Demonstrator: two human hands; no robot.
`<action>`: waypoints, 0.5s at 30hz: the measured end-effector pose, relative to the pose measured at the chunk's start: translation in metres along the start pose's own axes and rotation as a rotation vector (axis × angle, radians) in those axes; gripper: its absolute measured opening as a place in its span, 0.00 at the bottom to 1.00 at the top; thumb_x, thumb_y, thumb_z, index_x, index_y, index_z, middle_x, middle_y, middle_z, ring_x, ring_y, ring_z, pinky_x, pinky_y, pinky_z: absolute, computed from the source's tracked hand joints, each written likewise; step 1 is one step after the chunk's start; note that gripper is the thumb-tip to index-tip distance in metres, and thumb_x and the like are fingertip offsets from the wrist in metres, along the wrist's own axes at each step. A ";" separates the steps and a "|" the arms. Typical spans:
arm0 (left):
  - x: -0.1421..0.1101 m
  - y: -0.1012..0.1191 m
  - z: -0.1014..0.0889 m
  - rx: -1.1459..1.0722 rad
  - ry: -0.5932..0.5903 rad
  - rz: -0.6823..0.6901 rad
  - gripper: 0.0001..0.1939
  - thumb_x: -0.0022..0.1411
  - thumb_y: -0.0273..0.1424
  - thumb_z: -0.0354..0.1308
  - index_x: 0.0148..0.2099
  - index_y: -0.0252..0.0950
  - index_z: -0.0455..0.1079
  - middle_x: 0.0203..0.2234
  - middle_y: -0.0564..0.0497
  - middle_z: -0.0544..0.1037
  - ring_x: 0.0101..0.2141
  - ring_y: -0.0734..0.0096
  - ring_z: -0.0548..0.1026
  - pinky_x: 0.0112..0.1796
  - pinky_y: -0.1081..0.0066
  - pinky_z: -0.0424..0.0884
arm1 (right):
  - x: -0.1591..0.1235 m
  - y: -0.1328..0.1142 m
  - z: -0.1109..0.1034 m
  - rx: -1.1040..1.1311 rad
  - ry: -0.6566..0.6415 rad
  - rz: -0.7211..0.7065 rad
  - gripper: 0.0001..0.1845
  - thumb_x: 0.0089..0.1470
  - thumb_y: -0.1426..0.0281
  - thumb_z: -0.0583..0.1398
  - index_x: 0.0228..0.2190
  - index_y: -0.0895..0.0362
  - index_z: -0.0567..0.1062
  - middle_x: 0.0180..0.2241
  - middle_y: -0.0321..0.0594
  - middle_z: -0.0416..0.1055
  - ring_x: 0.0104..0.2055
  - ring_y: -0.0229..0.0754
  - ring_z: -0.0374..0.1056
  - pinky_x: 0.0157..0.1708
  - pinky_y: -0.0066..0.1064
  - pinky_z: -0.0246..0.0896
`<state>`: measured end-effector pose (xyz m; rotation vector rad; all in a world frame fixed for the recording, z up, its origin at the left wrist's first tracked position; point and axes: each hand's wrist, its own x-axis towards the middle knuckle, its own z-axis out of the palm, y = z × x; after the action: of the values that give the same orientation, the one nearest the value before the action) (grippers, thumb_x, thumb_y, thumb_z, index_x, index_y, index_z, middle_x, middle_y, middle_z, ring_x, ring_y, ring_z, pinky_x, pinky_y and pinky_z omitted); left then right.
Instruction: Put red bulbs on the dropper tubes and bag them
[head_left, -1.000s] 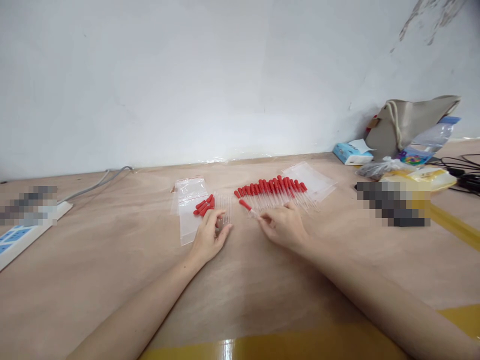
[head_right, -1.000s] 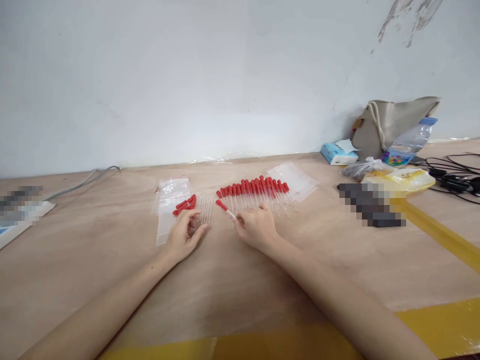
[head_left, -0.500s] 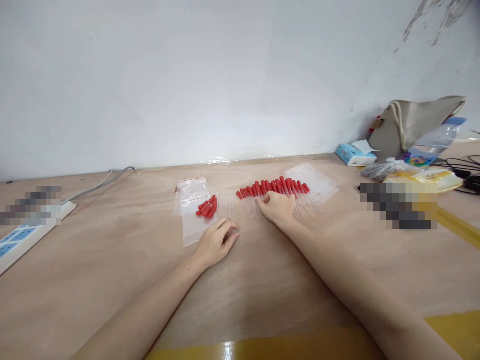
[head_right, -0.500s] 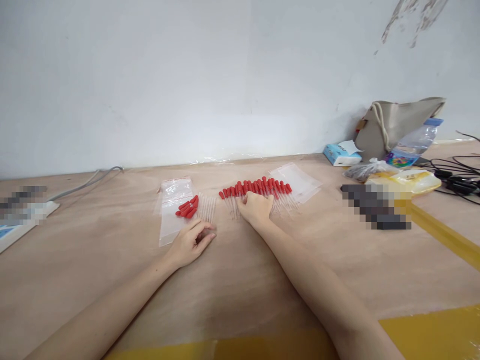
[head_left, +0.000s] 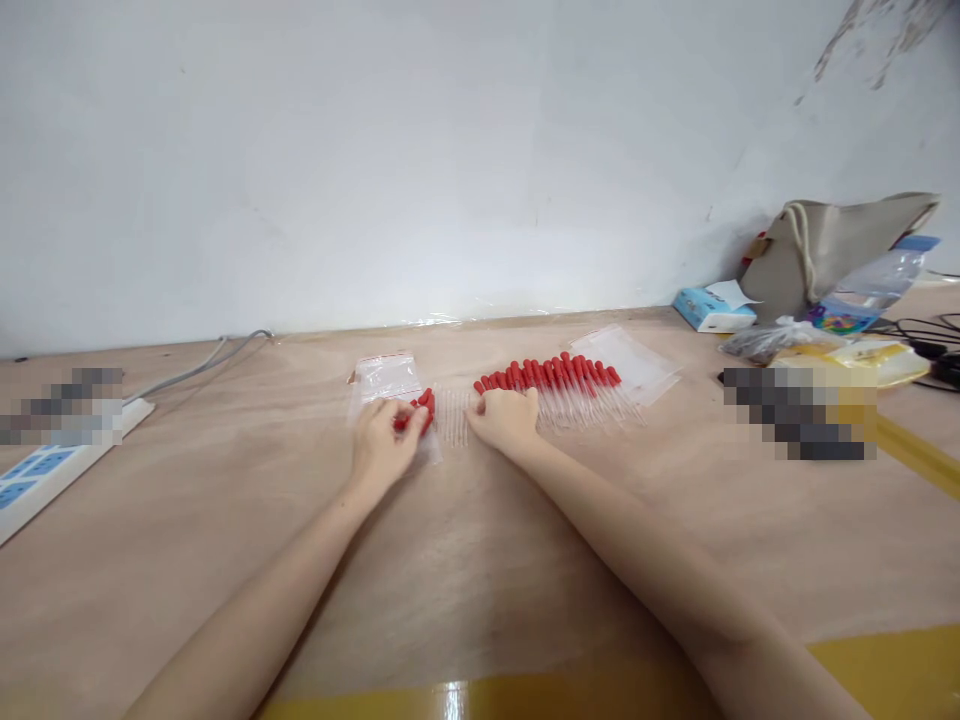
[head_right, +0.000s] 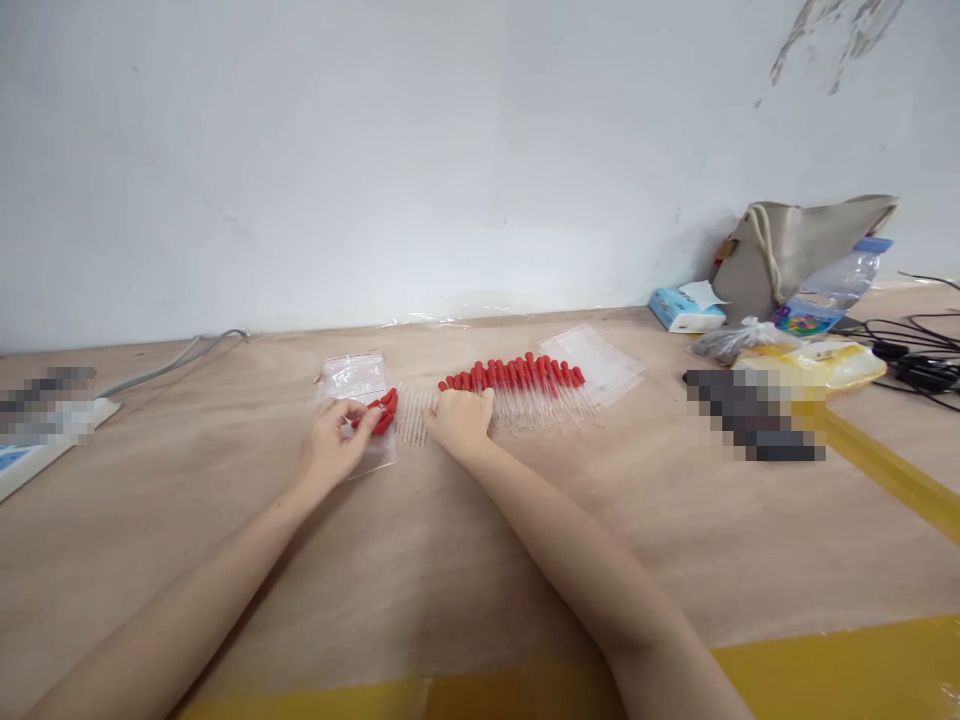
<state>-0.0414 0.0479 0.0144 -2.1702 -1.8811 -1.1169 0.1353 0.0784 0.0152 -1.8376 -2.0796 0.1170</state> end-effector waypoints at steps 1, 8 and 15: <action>0.009 -0.006 -0.003 0.034 -0.010 -0.093 0.12 0.55 0.41 0.51 0.31 0.37 0.68 0.27 0.51 0.71 0.30 0.68 0.68 0.33 0.70 0.63 | 0.002 -0.004 0.001 -0.009 -0.030 0.017 0.16 0.49 0.61 0.51 0.24 0.58 0.73 0.25 0.44 0.73 0.30 0.44 0.67 0.39 0.41 0.42; 0.064 -0.009 0.004 0.255 -0.369 -0.380 0.17 0.49 0.46 0.53 0.32 0.40 0.73 0.31 0.47 0.75 0.37 0.59 0.71 0.35 0.66 0.63 | 0.015 -0.015 0.002 0.023 -0.135 0.098 0.14 0.45 0.62 0.54 0.26 0.58 0.73 0.29 0.46 0.73 0.32 0.46 0.68 0.40 0.42 0.46; 0.077 -0.009 0.025 0.262 -0.495 -0.439 0.15 0.45 0.43 0.57 0.18 0.36 0.70 0.17 0.46 0.73 0.29 0.57 0.72 0.31 0.66 0.63 | 0.017 -0.021 0.003 0.066 -0.179 0.117 0.14 0.45 0.62 0.54 0.28 0.58 0.74 0.31 0.46 0.73 0.34 0.47 0.68 0.38 0.39 0.49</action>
<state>-0.0379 0.1266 0.0350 -2.0680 -2.6227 -0.3281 0.1130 0.0927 0.0225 -1.9721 -2.0547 0.3887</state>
